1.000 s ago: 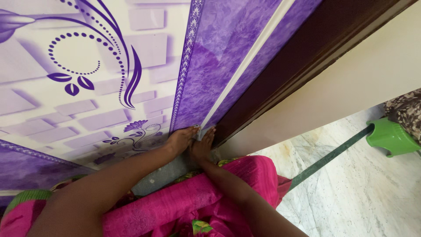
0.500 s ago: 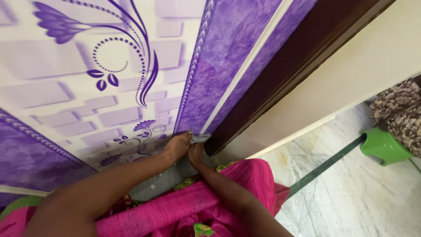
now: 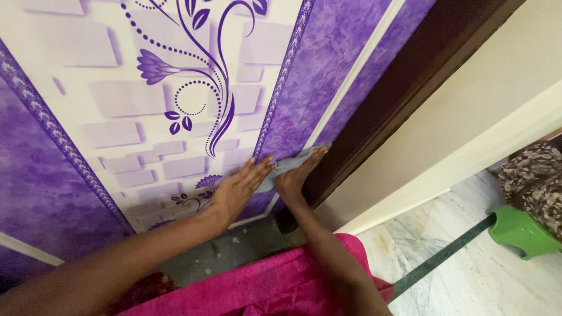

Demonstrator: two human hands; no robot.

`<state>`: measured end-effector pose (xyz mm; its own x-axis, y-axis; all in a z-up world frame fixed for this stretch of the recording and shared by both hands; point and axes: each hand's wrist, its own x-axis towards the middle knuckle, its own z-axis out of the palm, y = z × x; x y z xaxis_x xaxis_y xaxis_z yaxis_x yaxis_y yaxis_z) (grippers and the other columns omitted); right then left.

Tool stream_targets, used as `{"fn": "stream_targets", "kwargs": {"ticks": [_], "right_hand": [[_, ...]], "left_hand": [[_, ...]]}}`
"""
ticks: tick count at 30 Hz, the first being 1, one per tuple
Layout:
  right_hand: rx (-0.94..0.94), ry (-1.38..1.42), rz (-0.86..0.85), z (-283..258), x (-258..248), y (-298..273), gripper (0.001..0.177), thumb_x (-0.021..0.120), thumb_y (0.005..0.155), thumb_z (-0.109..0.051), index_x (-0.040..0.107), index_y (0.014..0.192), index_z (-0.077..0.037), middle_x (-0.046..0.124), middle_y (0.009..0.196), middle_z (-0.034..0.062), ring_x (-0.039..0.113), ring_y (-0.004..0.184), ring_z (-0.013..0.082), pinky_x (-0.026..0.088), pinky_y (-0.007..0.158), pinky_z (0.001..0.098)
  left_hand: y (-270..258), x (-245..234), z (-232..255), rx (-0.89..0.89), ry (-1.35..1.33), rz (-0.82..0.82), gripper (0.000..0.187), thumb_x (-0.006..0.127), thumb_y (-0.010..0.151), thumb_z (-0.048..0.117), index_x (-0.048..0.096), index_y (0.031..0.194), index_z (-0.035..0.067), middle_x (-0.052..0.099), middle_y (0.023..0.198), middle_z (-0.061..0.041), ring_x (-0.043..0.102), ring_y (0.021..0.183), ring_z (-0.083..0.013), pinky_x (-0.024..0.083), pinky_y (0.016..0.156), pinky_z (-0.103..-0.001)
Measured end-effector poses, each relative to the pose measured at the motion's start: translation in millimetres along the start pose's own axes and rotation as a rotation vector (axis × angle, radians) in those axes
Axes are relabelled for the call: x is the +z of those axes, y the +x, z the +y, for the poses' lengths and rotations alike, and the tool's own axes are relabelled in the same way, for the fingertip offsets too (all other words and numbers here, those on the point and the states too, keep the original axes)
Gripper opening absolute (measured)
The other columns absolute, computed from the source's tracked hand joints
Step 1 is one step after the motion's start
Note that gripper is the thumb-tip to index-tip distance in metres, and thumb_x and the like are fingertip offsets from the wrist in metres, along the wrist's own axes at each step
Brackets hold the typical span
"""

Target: The person wipes a purple decorated door with a cloth, cleaning the panels, the white patterned sections, and the wooden frame.

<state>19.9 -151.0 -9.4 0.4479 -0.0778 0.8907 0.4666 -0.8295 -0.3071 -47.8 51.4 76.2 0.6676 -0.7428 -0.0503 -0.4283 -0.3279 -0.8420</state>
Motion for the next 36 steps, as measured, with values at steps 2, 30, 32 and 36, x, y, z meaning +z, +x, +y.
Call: {"fn": "stream_targets", "kwargs": {"ticks": [2,30,32,36], "right_hand": [[-0.04,-0.006,0.042,-3,-7,37,0.085,0.04,0.105,-0.041,-0.001,0.157,0.013,-0.006,0.167,0.0339,-0.006,0.159,0.0494,-0.001,0.131,0.0609],[-0.14,-0.334,0.149,-67,-83,385,0.076,0.031,0.101,-0.061,0.035,0.157,-0.01,0.037,0.169,0.0087,0.023,0.163,0.0279,0.007,0.134,0.0496],[-0.233,-0.277,0.136,-93,-68,372,0.079,0.033,0.108,-0.062,0.026,0.16,-0.003,0.026,0.17,0.0176,0.016,0.162,0.0344,0.005,0.132,0.0518],[-0.337,-0.261,0.131,-130,-51,359,0.083,0.032,0.115,-0.061,0.014,0.164,0.004,0.012,0.171,0.0283,0.004,0.161,0.0433,0.003,0.131,0.0534]], "left_hand": [[-3,-12,-19,-0.184,0.029,0.14,0.083,0.049,0.097,0.044,0.014,0.165,0.011,0.005,0.172,-0.007,-0.006,0.154,-0.0342,-0.001,0.118,-0.059],[-5,-85,-153,-0.698,-0.14,0.931,0.065,0.046,0.115,0.053,0.04,0.167,0.014,0.02,0.173,-0.012,0.011,0.163,-0.0322,-0.006,0.129,-0.057],[-13,-87,-154,-0.67,-0.097,0.957,0.057,0.047,0.11,0.037,0.048,0.16,0.01,0.04,0.166,-0.015,0.026,0.157,-0.0304,0.009,0.129,-0.054],[-32,-76,-162,-0.648,-0.237,0.951,0.047,0.046,0.109,0.029,0.057,0.146,0.002,0.055,0.149,-0.022,0.045,0.145,-0.0366,0.028,0.124,-0.05]]}}
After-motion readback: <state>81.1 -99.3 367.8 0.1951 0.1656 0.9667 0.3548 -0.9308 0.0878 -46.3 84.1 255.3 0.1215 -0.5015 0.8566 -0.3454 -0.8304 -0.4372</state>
